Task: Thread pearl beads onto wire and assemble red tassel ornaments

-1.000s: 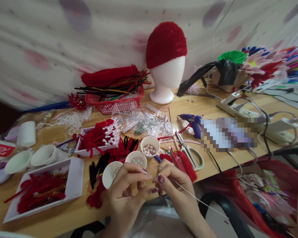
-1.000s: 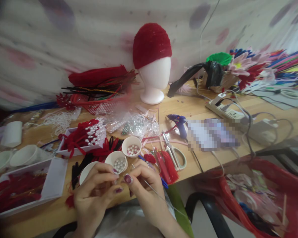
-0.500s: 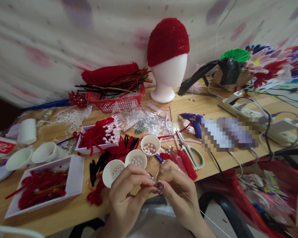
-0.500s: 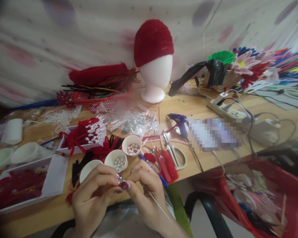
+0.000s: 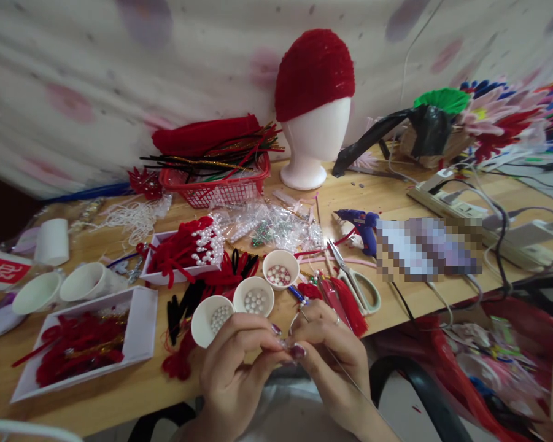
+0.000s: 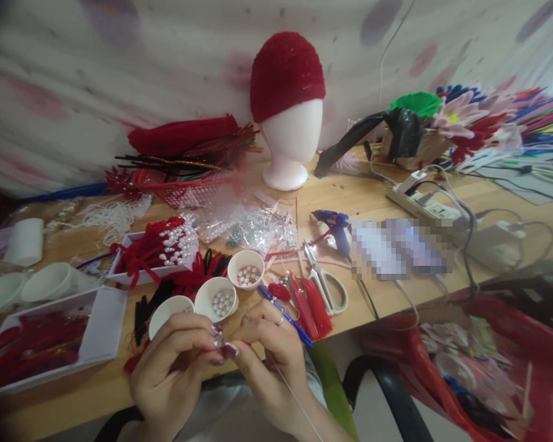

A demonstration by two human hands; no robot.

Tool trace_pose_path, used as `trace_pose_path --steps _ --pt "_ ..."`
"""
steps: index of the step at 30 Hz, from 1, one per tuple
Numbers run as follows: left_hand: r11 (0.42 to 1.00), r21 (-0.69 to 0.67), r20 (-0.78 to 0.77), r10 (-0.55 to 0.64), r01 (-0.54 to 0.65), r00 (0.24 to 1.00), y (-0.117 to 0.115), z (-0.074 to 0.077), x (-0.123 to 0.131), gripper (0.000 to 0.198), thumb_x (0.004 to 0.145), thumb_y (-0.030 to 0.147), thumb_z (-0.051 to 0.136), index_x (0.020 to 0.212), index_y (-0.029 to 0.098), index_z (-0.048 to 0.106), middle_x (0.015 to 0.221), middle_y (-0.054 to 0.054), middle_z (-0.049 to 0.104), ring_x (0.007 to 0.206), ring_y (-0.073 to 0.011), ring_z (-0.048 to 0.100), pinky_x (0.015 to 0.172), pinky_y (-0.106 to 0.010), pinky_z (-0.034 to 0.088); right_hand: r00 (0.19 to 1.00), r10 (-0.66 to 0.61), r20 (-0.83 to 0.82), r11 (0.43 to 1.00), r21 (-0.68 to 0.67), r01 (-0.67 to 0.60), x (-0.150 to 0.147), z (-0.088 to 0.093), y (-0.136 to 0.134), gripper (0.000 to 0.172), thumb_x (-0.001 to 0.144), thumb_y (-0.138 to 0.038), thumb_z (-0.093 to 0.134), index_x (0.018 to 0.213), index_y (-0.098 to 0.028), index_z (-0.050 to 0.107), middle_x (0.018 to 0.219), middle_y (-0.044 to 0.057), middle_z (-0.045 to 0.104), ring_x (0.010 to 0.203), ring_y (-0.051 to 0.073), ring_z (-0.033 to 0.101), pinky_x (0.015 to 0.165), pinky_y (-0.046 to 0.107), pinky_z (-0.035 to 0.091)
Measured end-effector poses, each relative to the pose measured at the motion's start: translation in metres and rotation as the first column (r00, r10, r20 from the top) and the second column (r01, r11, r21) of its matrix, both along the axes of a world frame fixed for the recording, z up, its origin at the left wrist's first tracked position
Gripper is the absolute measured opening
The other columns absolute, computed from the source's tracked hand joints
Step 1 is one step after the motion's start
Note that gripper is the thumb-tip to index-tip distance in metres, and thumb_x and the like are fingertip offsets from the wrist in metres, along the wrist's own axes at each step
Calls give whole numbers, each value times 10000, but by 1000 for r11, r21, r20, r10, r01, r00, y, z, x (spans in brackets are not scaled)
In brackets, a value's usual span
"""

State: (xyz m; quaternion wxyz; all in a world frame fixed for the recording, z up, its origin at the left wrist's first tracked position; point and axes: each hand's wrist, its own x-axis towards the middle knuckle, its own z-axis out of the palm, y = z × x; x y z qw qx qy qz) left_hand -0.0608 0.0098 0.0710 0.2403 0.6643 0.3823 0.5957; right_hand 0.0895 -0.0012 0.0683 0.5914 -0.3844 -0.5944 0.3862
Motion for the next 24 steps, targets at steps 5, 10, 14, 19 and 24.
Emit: trace_pose_path --steps 5,10,14,19,24 --pt "1000 -11 -47 -6 6 999 -1 -2 -1 164 939 281 675 786 223 687 728 -12 682 630 -150 628 554 -240 484 999 24 27 1000 10 -24 1 -1 -1 162 991 -258 621 862 -232 717 782 7 602 716 160 575 635 280 459" --pt "998 -54 -113 -28 22 993 -2 -2 -1 279 997 359 580 759 215 603 695 12 597 614 -128 567 551 -226 450 997 64 53 998 -15 -64 3 -3 -3 123 983 -226 624 874 -231 682 812 -2 575 757 154 548 673 276 437" --pt "997 -63 -132 -46 38 990 -3 -2 -2 287 1012 385 543 779 218 560 701 16 560 635 -131 549 565 -231 444 991 133 1 987 -86 -132 3 -4 -4 120 1001 -287 611 902 -244 665 837 -3 560 798 161 533 716 285 423" --pt "995 -73 -135 -78 68 988 -2 -6 -2 271 1018 384 532 803 220 539 725 13 548 649 -130 532 570 -232 438 969 190 -157 950 -220 -222 2 -4 -2 191 995 -397 634 874 -251 661 856 -3 564 810 161 533 725 277 417" --pt "995 -68 -156 -86 76 984 1 -7 -3 273 1022 378 526 803 216 536 723 12 544 652 -131 527 574 -233 437 962 190 -198 934 -266 -239 1 -4 0 221 976 -431 663 852 -249 675 848 -5 580 794 152 540 711 266 408"
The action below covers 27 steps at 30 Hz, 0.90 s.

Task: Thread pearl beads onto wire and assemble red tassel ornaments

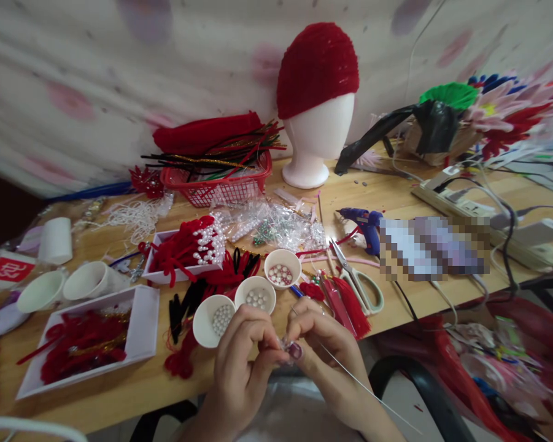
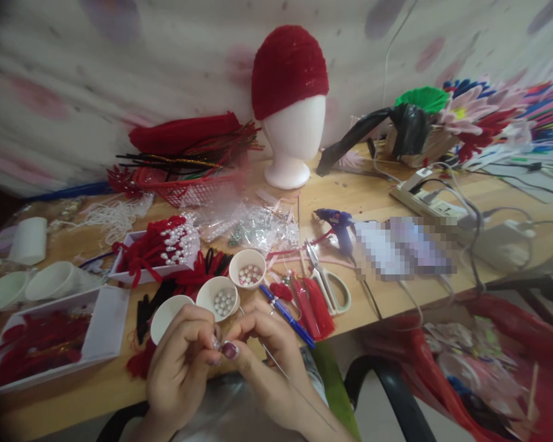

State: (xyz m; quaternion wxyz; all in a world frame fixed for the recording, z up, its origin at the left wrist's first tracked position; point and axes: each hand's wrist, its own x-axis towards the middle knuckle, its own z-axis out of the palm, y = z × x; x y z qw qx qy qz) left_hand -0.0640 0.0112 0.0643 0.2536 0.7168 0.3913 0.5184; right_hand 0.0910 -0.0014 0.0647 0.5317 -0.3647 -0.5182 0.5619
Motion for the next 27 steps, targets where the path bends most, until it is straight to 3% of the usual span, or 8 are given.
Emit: trace_pose_path --steps 12,17,21,24,27 --pt "990 141 -105 27 -12 994 5 8 -2 251 1036 329 505 818 211 542 709 20 563 620 -104 547 564 -187 463 999 8 51 998 -68 -4 4 5 0 246 963 -455 673 840 -242 670 835 -6 575 772 151 524 679 267 386" --pt "994 107 -55 39 -33 998 4 2 -5 239 1027 330 524 821 212 553 733 11 554 652 -120 561 600 -211 489 999 21 45 997 -72 -17 2 5 2 210 982 -421 654 861 -249 662 856 -8 583 780 147 526 690 260 392" --pt "996 -75 221 71 -56 973 1 -3 -4 263 989 394 589 802 211 562 782 9 565 615 -108 576 562 -214 494 997 -20 77 1000 -8 21 3 0 5 169 995 -364 638 870 -250 643 859 -11 564 778 145 523 681 253 397" --pt "916 -381 556 117 128 823 -1 3 -2 274 963 454 613 835 219 552 847 14 627 450 -55 524 374 -164 395 984 -81 160 995 66 71 6 -5 8 146 1008 -309 608 874 -250 612 847 -15 533 776 147 515 680 254 399" --pt "810 -495 729 192 313 657 0 13 -5 301 889 460 719 819 214 560 678 53 600 441 -55 537 394 -125 424 949 -126 291 977 203 67 13 -10 12 96 1007 -222 576 917 -252 586 854 -12 521 770 148 518 679 251 418"
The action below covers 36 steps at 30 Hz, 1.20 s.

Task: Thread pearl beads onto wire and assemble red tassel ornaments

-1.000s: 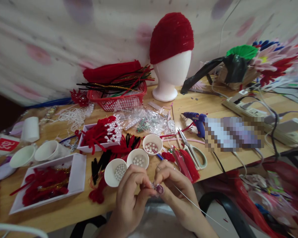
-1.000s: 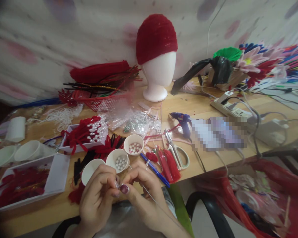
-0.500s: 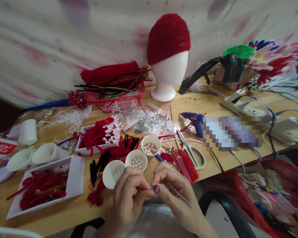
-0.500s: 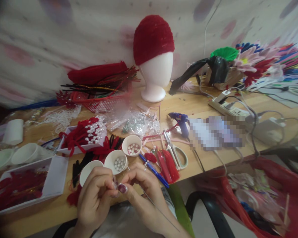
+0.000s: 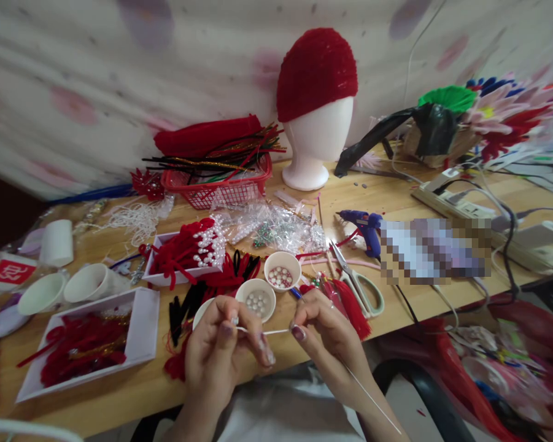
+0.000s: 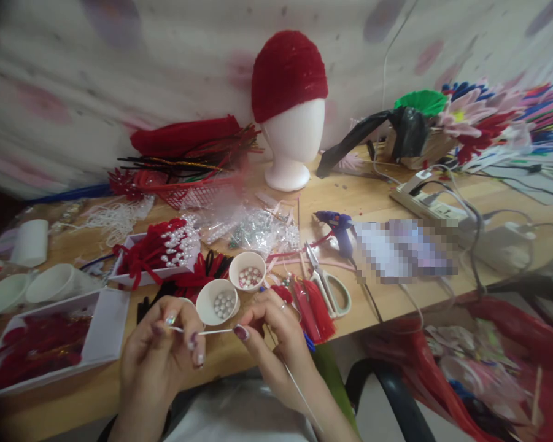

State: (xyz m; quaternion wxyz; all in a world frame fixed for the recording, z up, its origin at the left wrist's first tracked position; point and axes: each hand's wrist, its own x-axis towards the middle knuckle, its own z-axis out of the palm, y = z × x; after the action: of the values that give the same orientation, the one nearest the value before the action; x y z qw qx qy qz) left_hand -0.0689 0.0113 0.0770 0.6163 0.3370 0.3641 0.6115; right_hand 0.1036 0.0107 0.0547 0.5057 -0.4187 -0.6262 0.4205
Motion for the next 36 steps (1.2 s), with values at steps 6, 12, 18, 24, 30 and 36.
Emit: trace_pose_path --steps 6,12,18,24,30,36 --pt "997 61 194 34 -46 980 13 23 -14 262 829 342 809 745 218 594 595 60 533 506 -80 541 478 -125 513 904 -63 424 958 280 -65 25 -11 11 167 988 -104 563 1086 -236 594 965 46 578 831 176 601 690 270 477" --pt "966 58 213 235 -252 948 19 38 -20 326 739 331 881 704 220 577 579 76 391 460 -77 312 425 -107 471 871 -201 448 949 311 59 42 -15 19 168 945 -99 600 1036 -240 609 956 47 602 876 201 623 740 301 494" --pt "939 67 191 320 -337 928 27 38 -17 399 637 291 951 674 191 566 596 75 402 505 -70 337 462 -83 474 951 -80 297 985 168 30 40 -16 20 137 935 -105 574 950 -241 573 1012 44 676 936 201 663 827 310 500" --pt "857 129 235 462 -498 855 30 40 -15 429 548 180 991 663 147 578 666 81 487 592 -40 435 577 -53 517 972 21 236 1000 -8 -19 31 -29 20 140 898 -110 584 921 -235 526 898 5 652 799 167 628 732 269 480" --pt "809 125 153 557 -575 817 34 33 -22 495 493 205 1007 616 148 531 686 72 445 622 -53 409 586 -81 522 968 36 249 999 3 -38 29 -28 24 248 890 -93 556 818 -247 375 855 9 596 753 161 559 682 278 443" --pt "784 161 129 586 -600 800 33 31 -29 459 509 172 993 630 138 552 737 61 495 666 -62 468 595 -120 554 907 37 419 999 -3 -39 26 -29 25 216 940 -132 549 843 -241 389 913 31 623 789 182 572 710 304 451"
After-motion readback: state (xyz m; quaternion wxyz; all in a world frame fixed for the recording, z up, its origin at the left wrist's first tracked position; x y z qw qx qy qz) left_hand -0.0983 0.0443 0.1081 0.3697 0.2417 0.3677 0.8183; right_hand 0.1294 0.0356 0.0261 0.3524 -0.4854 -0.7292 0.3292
